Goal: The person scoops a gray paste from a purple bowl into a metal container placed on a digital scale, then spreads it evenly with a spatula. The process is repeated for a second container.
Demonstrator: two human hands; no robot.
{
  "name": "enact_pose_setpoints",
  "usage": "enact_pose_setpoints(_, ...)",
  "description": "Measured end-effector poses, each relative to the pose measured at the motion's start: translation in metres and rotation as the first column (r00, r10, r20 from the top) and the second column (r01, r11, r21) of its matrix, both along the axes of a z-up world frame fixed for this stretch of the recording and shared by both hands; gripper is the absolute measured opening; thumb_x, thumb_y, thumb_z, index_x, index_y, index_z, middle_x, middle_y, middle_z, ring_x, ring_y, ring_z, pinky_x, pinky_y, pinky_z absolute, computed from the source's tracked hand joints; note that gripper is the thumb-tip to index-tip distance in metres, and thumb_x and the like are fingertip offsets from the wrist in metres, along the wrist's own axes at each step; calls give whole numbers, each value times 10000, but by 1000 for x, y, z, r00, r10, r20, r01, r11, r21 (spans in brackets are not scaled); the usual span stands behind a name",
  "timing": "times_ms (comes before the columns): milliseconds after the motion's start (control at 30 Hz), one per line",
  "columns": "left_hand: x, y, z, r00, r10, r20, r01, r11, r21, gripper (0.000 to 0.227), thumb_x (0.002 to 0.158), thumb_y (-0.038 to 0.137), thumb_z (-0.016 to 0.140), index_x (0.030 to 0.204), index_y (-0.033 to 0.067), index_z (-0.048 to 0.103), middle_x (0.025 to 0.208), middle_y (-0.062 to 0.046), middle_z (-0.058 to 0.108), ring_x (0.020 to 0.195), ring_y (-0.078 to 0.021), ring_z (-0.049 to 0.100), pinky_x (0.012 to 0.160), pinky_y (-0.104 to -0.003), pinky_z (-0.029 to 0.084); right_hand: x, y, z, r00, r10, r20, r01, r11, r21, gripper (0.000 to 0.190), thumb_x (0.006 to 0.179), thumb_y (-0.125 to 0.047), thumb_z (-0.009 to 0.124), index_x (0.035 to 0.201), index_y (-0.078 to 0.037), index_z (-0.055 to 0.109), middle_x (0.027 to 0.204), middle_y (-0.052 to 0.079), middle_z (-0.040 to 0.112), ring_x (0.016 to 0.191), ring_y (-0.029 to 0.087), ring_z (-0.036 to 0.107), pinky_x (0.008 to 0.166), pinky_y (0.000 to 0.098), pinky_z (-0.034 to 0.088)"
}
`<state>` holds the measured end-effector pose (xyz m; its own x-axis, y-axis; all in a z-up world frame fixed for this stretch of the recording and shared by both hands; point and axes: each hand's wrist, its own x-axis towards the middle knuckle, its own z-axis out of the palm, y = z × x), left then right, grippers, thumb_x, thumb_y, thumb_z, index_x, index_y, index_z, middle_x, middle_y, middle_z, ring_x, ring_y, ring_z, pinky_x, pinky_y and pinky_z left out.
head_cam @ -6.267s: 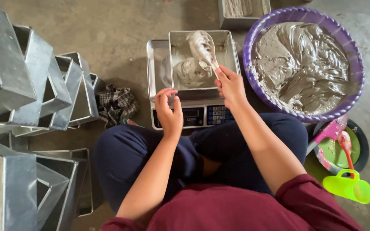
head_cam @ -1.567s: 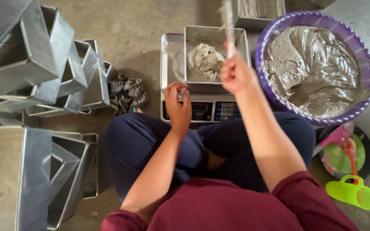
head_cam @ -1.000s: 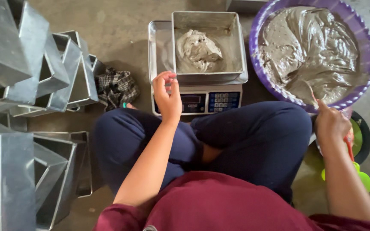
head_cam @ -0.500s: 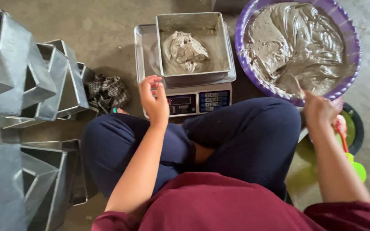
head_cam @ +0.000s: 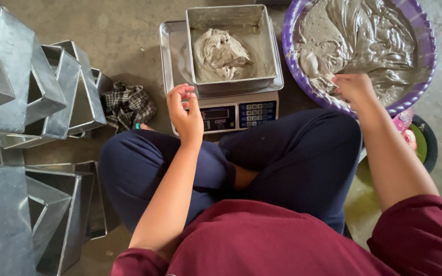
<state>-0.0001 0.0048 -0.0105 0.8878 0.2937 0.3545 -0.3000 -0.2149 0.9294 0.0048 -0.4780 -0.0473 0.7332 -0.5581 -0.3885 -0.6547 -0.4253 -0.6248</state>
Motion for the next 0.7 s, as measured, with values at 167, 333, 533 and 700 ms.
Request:
enact_pose_setpoints(167, 0, 1, 1, 1000, 7, 2, -7, 1000, 8, 182, 962, -15, 619, 1126, 62, 629, 1216, -47, 633, 985, -155, 641, 820, -299, 518, -4, 34, 44, 957, -210, 202, -5, 680, 733, 338, 1102, -201, 656, 1382, -17, 612, 802, -8, 603, 636, 78, 549, 520, 247, 399)
enact_pose_setpoints(333, 0, 1, 0, 1000, 25, -4, -25, 1000, -3, 192, 957, -8, 628, 1133, 69, 638, 1204, -39, 634, 981, -151, 643, 812, -300, 515, -4, 133, 113, 837, -242, 491, -117, 797, 592, 343, 1035, -87, 570, 1376, -79, 608, 944, 99, 738, 699, 144, 722, 605, 289, 574)
enact_pose_setpoints(533, -1, 5, 1, 999, 40, 23, -40, 999, 6, 179, 970, -4, 631, 1127, 80, 642, 1198, -38, 635, 973, -155, 636, 796, -289, 512, 1, 223, 93, 719, 229, 656, -312, 950, 11, 234, 1118, -109, 573, 1308, -58, 698, 894, 157, 698, 650, 193, 582, 546, 302, 415)
enact_pose_setpoints(700, -3, 6, 3, 999, 37, 26, -36, 999, -34, 156, 958, -3, 613, 1088, 81, 634, 1200, -34, 635, 935, -150, 643, 784, -289, 526, 13, 253, 57, 525, 598, 606, -119, 756, -644, 194, 1137, -239, 624, 1298, -151, 687, 928, 81, 728, 804, 108, 666, 706, 215, 489)
